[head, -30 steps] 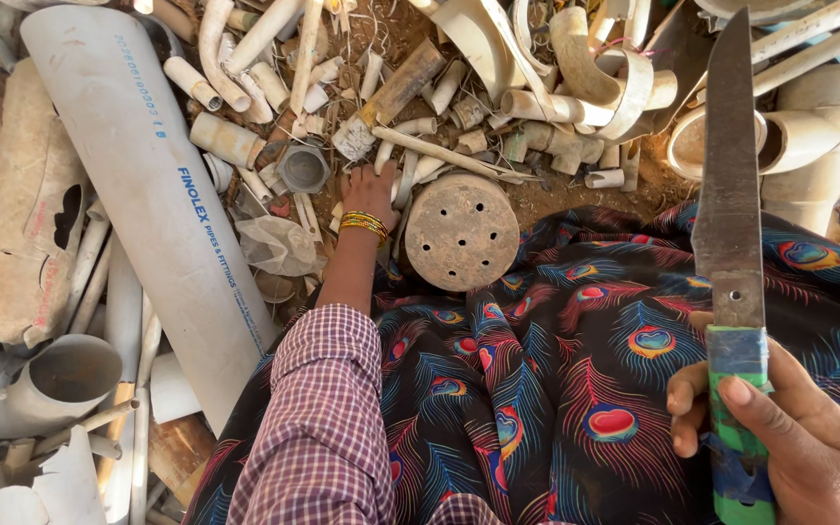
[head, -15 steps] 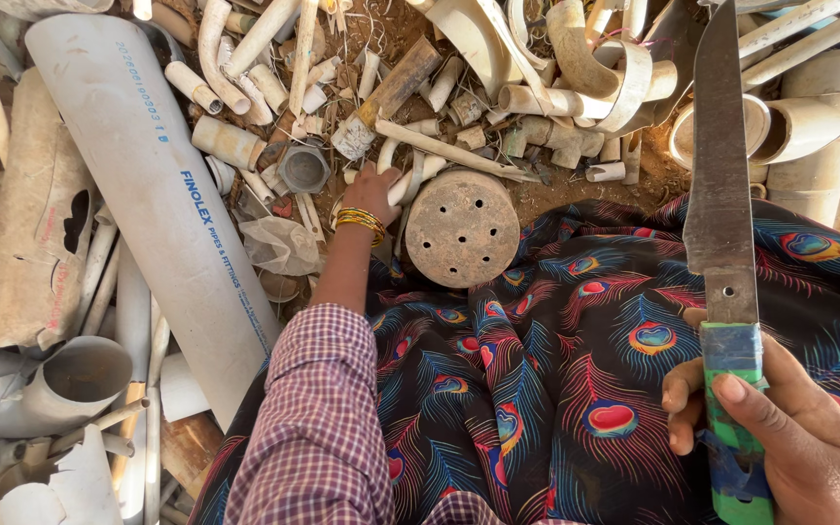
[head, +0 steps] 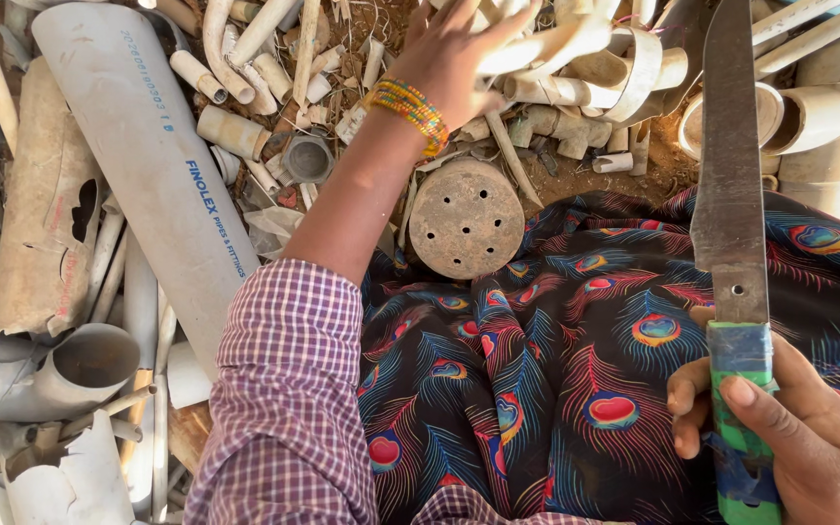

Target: The person sorts through a large pile of PVC pipe scraps by hand, picking up individual pipe pieces and elbow joints, and using a hand saw to cut and remove unwanted sections.

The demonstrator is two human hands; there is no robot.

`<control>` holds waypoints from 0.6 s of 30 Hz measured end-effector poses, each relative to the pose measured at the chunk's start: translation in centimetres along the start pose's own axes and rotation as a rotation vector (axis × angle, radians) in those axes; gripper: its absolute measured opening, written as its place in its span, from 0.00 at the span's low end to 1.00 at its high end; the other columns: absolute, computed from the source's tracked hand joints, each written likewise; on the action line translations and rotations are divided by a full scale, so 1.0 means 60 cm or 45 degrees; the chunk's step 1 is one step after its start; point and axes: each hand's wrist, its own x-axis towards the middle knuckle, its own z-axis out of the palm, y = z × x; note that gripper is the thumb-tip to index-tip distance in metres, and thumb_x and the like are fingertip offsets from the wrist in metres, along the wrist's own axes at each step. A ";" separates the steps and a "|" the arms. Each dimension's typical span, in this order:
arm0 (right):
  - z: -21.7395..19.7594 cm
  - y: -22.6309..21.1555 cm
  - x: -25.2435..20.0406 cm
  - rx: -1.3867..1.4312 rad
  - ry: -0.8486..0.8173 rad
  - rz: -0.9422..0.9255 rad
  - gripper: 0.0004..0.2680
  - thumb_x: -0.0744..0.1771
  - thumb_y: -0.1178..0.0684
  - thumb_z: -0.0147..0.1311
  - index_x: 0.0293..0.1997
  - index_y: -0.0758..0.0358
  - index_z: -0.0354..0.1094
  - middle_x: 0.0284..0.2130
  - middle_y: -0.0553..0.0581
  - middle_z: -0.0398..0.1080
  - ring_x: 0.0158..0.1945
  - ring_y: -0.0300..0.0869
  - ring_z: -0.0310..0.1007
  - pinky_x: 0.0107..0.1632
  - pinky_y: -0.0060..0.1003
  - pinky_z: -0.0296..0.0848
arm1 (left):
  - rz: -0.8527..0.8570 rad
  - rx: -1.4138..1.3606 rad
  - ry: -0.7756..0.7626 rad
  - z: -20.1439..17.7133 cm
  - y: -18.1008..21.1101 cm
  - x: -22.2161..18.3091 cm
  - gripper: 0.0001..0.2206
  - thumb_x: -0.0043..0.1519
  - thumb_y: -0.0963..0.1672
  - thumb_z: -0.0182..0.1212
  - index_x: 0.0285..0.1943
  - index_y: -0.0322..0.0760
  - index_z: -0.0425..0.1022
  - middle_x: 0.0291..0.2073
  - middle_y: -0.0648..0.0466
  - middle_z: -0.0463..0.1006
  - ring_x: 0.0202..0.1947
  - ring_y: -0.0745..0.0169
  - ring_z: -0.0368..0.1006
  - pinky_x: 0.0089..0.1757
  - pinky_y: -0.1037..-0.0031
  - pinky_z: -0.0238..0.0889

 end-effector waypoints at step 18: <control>-0.033 0.036 0.010 -0.127 -0.068 -0.050 0.25 0.72 0.51 0.45 0.82 0.69 0.49 0.38 0.73 0.70 0.32 0.55 0.77 0.35 0.56 0.79 | -1.348 -0.237 -0.858 0.263 -0.108 -0.419 0.32 0.56 0.53 0.73 0.62 0.29 0.69 0.51 0.36 0.78 0.54 0.37 0.75 0.54 0.57 0.69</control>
